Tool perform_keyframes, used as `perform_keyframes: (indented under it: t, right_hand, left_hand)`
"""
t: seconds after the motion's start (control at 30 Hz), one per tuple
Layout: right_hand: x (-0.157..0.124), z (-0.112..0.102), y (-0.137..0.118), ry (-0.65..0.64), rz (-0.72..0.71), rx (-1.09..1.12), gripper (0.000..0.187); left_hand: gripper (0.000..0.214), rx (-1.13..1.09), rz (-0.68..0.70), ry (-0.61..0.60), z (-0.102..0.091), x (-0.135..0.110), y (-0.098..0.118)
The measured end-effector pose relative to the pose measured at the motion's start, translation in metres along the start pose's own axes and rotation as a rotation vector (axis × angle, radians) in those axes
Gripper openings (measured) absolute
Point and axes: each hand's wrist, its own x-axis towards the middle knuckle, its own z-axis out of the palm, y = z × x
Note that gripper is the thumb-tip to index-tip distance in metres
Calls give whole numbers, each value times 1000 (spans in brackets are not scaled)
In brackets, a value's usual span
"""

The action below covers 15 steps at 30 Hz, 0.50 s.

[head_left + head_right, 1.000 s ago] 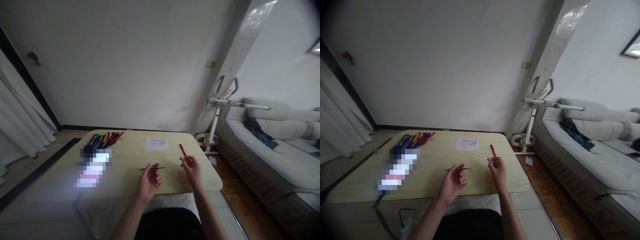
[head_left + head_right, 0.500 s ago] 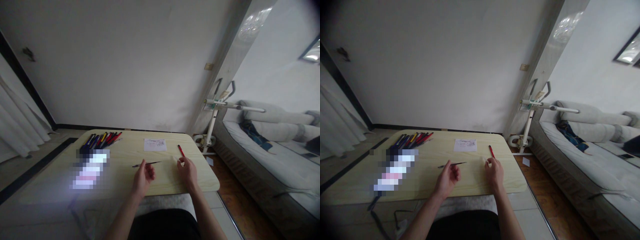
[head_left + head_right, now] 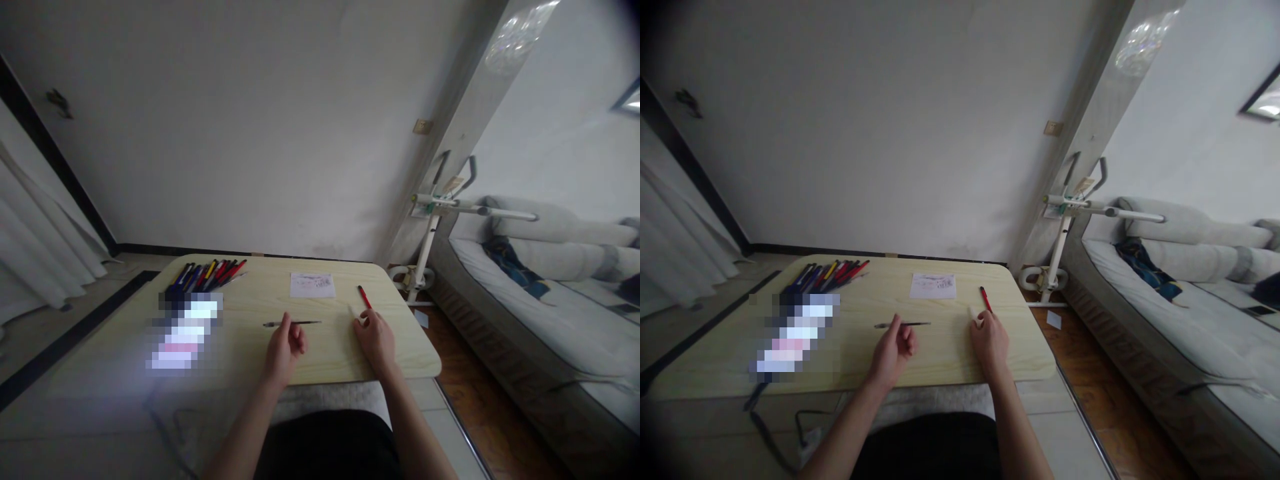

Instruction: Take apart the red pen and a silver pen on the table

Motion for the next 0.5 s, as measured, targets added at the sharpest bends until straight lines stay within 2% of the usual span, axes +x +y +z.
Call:
perform_keyframes:
  t: [0.13, 0.23, 0.33, 0.43, 0.5]
  right_hand:
    - [-1, -1, -2, 42, 23, 78, 20]
    - [-6, -3, -9, 62, 2, 261, 23]
    - [-18, -5, -23, 5, 19, 549, 22]
    - [-31, -5, -41, -129, 62, 874, 21]
    - [-38, -5, -50, -190, 86, 1017, 20]
  left_hand:
    - [43, 70, 20, -18, -1, -4, -2]
    - [43, 111, 28, -23, -1, -4, -4]
    - [43, 130, 45, -29, -2, -4, -5]
    - [42, 153, 53, -25, -2, -4, -5]
    - [42, 164, 56, -14, -1, -4, -6]
